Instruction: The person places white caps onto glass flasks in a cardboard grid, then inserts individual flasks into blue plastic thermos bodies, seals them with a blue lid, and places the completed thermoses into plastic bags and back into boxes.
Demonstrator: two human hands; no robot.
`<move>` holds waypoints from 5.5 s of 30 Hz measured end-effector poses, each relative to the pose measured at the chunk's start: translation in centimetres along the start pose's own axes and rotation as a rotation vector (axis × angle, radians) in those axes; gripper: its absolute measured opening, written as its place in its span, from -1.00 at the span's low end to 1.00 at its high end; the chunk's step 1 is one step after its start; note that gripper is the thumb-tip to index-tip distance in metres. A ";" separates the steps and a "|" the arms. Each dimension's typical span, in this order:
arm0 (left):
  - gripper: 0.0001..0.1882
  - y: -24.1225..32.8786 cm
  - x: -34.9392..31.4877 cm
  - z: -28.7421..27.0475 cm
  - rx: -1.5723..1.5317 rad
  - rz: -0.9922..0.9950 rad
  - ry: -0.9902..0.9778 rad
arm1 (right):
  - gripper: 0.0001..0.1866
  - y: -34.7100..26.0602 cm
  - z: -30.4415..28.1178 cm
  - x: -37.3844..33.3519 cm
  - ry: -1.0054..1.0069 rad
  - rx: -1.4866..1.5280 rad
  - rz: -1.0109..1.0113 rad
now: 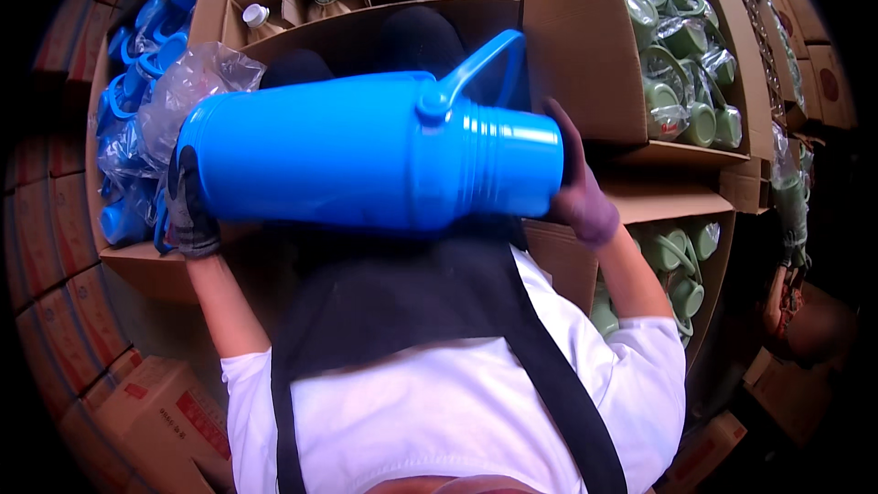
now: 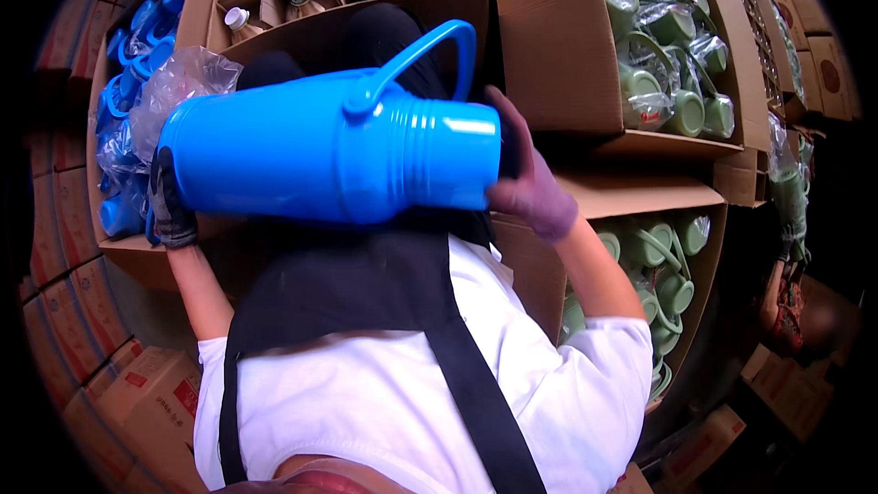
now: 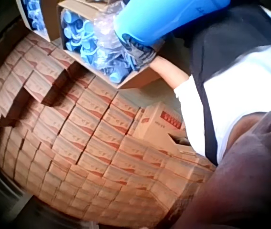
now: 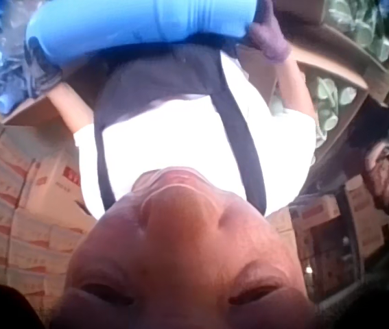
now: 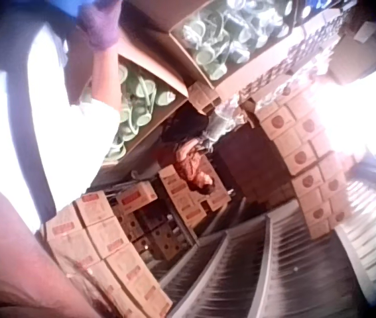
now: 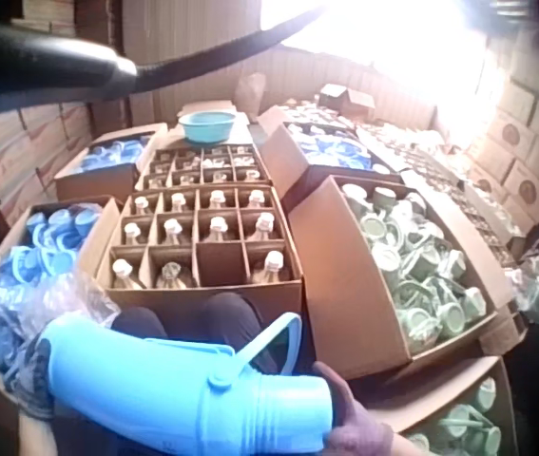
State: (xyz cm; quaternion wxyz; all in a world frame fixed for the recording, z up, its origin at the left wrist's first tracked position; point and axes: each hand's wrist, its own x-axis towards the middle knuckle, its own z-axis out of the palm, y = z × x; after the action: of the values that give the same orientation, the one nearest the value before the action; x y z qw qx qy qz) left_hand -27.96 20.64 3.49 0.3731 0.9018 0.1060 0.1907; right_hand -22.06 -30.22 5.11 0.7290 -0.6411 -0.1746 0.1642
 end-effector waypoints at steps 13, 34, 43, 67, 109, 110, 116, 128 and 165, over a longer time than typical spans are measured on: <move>-0.51 -6.5 14.0 -2.4 -0.550 -0.158 0.009 | -0.21 0.1 3.7 5.3 -0.142 -0.341 -0.054; -0.29 4.4 21.3 3.0 0.168 0.047 0.654 | -0.30 -4.8 10.9 8.9 -0.340 -0.272 -0.178; -0.69 15.1 17.0 11.0 0.104 0.645 0.407 | -0.50 -8.1 8.4 15.0 -0.314 0.565 0.516; -0.73 8.0 22.8 12.7 -0.222 0.109 0.171 | -0.43 6.3 -13.3 54.8 0.001 -1.527 0.504; -0.63 7.8 22.1 11.4 -0.246 0.056 0.174 | -0.48 5.2 -2.2 67.3 0.193 -0.891 -0.817; -0.65 8.3 20.9 11.2 -0.303 0.098 0.287 | -0.46 4.9 -1.5 64.7 0.141 -0.872 -0.920; -0.71 7.0 13.3 5.5 -0.279 0.392 0.429 | -0.54 6.8 3.2 45.7 -0.241 -1.055 -0.275; -0.66 6.3 9.6 2.5 -0.160 0.239 0.617 | -0.35 12.9 10.0 42.1 -0.662 -1.685 -0.408; -0.26 16.1 18.5 2.8 -0.701 0.561 -0.092 | 0.05 -3.1 10.0 35.7 -0.394 0.365 -0.169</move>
State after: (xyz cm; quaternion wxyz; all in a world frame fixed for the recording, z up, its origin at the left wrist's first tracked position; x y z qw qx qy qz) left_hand -9.25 13.79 18.01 0.5942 0.7224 -0.2302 0.2684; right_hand 4.92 -5.30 10.96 0.7955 -0.4382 -0.3334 0.2529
